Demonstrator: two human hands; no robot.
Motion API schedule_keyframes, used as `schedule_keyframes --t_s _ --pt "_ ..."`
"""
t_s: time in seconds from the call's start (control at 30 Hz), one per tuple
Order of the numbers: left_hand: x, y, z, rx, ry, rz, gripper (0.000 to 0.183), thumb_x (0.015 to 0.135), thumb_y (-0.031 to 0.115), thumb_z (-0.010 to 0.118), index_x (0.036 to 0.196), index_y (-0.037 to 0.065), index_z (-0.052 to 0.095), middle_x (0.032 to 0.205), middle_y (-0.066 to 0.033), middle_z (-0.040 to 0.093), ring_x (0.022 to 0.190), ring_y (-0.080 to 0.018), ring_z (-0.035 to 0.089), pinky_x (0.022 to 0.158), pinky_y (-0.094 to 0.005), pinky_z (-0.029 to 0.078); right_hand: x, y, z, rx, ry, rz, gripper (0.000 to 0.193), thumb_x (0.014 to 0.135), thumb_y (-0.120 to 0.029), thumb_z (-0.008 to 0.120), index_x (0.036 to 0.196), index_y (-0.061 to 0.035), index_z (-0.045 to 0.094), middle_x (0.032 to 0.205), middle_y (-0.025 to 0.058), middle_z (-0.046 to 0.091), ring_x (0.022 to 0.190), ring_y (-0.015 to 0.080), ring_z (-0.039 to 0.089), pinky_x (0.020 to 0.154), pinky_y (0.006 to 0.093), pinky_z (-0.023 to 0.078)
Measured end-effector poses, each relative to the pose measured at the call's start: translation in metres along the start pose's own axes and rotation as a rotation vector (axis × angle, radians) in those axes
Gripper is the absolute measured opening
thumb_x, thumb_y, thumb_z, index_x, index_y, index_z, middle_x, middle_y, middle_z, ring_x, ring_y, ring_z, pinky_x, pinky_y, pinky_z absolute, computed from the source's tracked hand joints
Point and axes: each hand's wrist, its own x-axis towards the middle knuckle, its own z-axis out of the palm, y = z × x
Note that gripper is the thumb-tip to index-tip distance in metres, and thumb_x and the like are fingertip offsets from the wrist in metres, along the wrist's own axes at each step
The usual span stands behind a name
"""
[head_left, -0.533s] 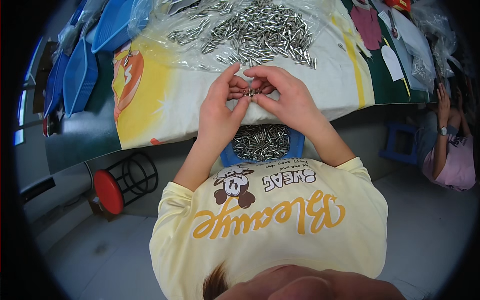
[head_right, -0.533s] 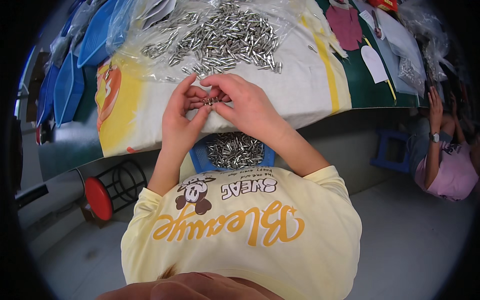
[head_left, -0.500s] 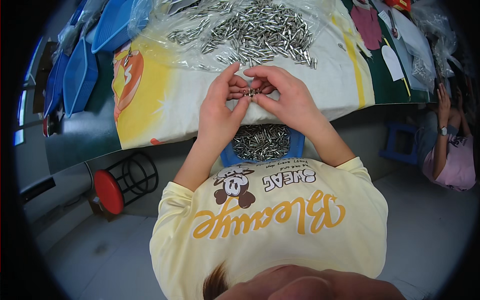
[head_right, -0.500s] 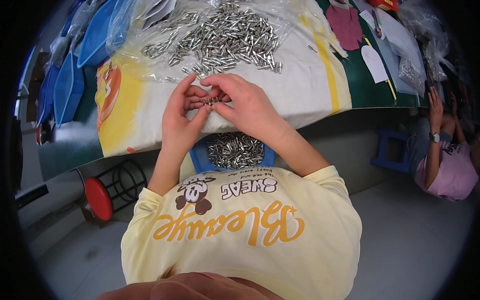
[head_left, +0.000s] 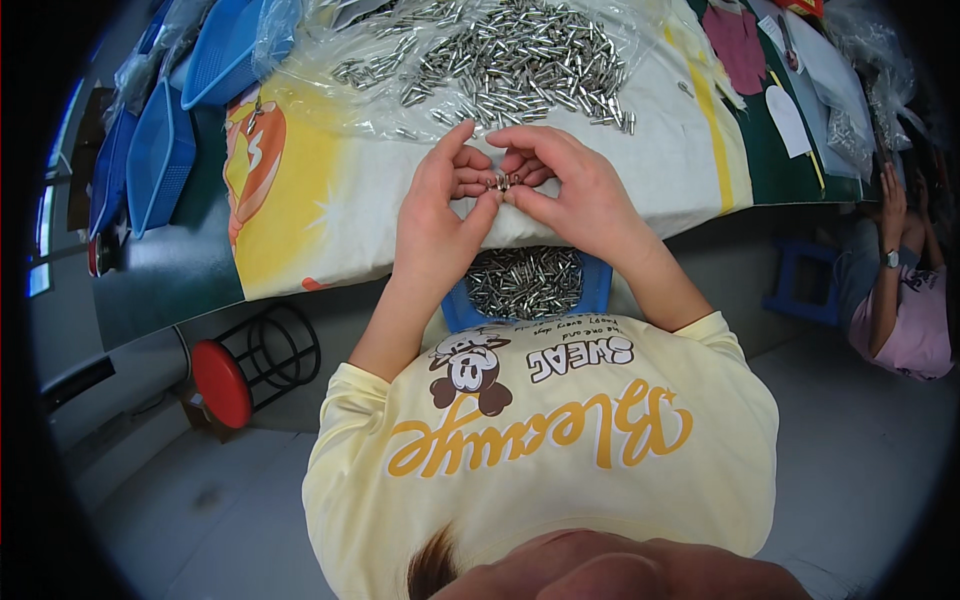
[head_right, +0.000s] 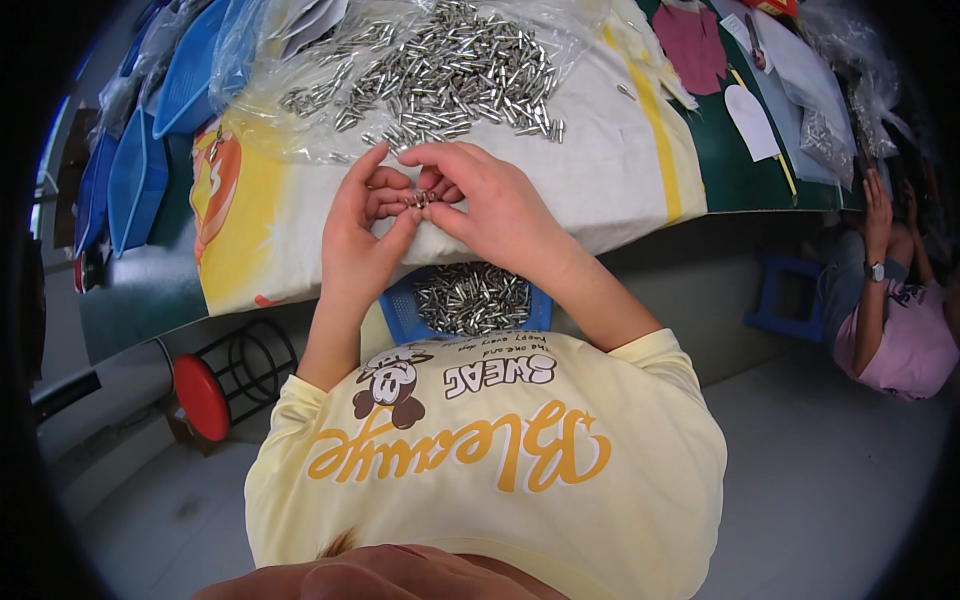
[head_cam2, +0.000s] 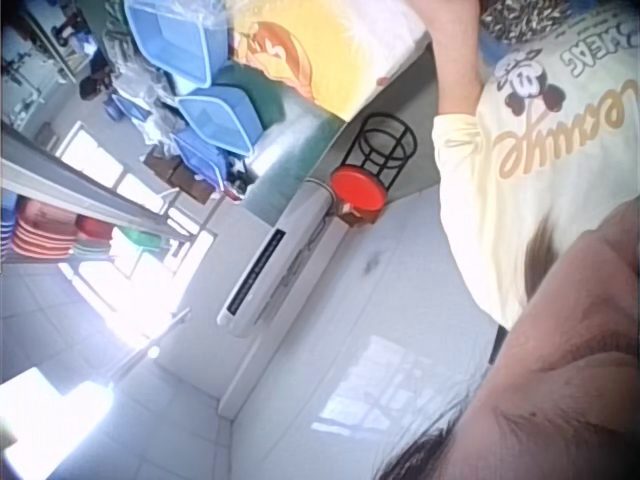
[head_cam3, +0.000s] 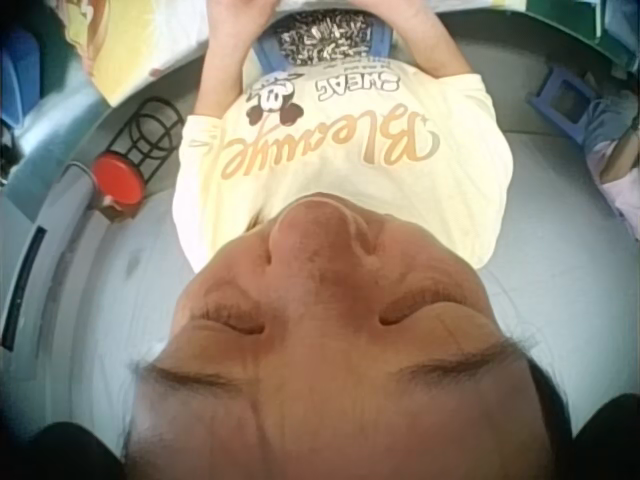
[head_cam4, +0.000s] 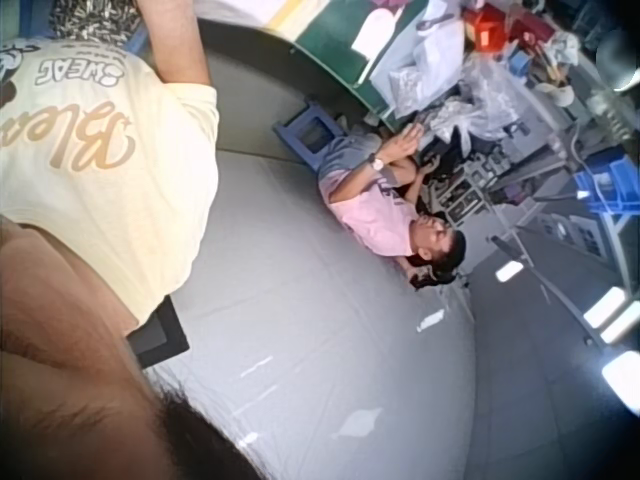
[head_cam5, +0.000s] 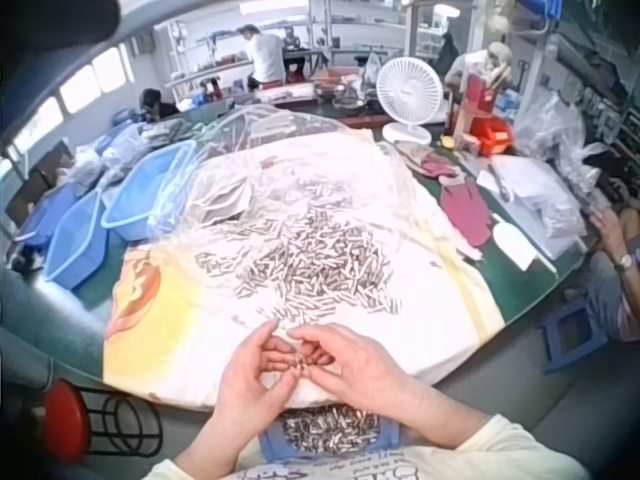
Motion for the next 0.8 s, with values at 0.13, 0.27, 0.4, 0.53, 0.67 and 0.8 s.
schedule_keyframes --t_s 0.13,0.27,0.4,0.53,0.67,0.8 --pt "0.0 -0.001 0.0 0.009 0.006 -0.001 0.067 0.079 -0.007 0.065 0.14 0.002 0.04 0.109 -0.0098 0.056 0.095 -0.0158 0.06 0.082 -0.0273 0.053 0.0 0.001 -0.001 0.004 0.006 0.007 0.049 0.076 0.002 0.068 0.122 -0.0093 0.058 0.099 0.0073 0.062 0.086 0.0165 0.064 0.076 0.0274 0.055" --pt "0.001 0.0 0.0 0.007 -0.001 0.005 0.066 0.079 -0.007 0.065 0.14 0.002 0.04 0.108 -0.0095 0.056 0.094 -0.0157 0.06 0.082 -0.0273 0.053 0.001 0.004 -0.001 0.01 0.002 0.017 0.049 0.076 0.001 0.069 0.122 -0.0099 0.058 0.098 0.0069 0.063 0.083 0.0161 0.064 0.075 0.0272 0.055" --pt "0.003 0.0 0.0 0.009 -0.003 0.002 0.065 0.079 -0.007 0.065 0.139 0.002 0.041 0.107 -0.0091 0.057 0.094 -0.0154 0.06 0.082 -0.027 0.052 0.001 0.004 -0.001 0.02 -0.008 0.01 0.05 0.075 -0.001 0.071 0.123 -0.0103 0.058 0.095 0.0058 0.064 0.08 0.0156 0.064 0.073 0.0271 0.055" --pt "0.003 0.001 -0.001 0.025 0.0 0.015 0.064 0.079 -0.006 0.066 0.138 0.002 0.042 0.107 -0.0089 0.057 0.092 -0.0151 0.061 0.081 -0.0266 0.052 0.002 0.003 -0.003 0.035 -0.033 0.039 0.051 0.075 -0.003 0.072 0.123 -0.0109 0.057 0.091 0.0047 0.065 0.078 0.0151 0.065 0.073 0.0268 0.055" --pt "0.006 0.003 -0.002 0.038 -0.008 0.01 0.063 0.079 -0.007 0.065 0.137 0.001 0.043 0.106 -0.0088 0.057 0.09 -0.015 0.061 0.08 -0.0262 0.053 0.011 0.002 -0.011 0.049 -0.092 0.102 0.051 0.076 -0.005 0.074 0.124 -0.0117 0.057 0.089 0.0042 0.065 0.079 0.0145 0.065 0.073 0.0266 0.055" --pt "0.01 0.011 -0.005 -0.017 -0.06 -0.05 0.062 0.078 -0.008 0.065 0.135 0.0 0.043 0.104 -0.0081 0.056 0.088 -0.0133 0.061 0.078 -0.0249 0.052 0.023 0.008 -0.019 0.043 -0.213 0.123 0.054 0.074 -0.013 0.079 0.124 -0.0118 0.057 0.088 0.0039 0.066 0.077 0.0139 0.065 0.072 0.0263 0.054"
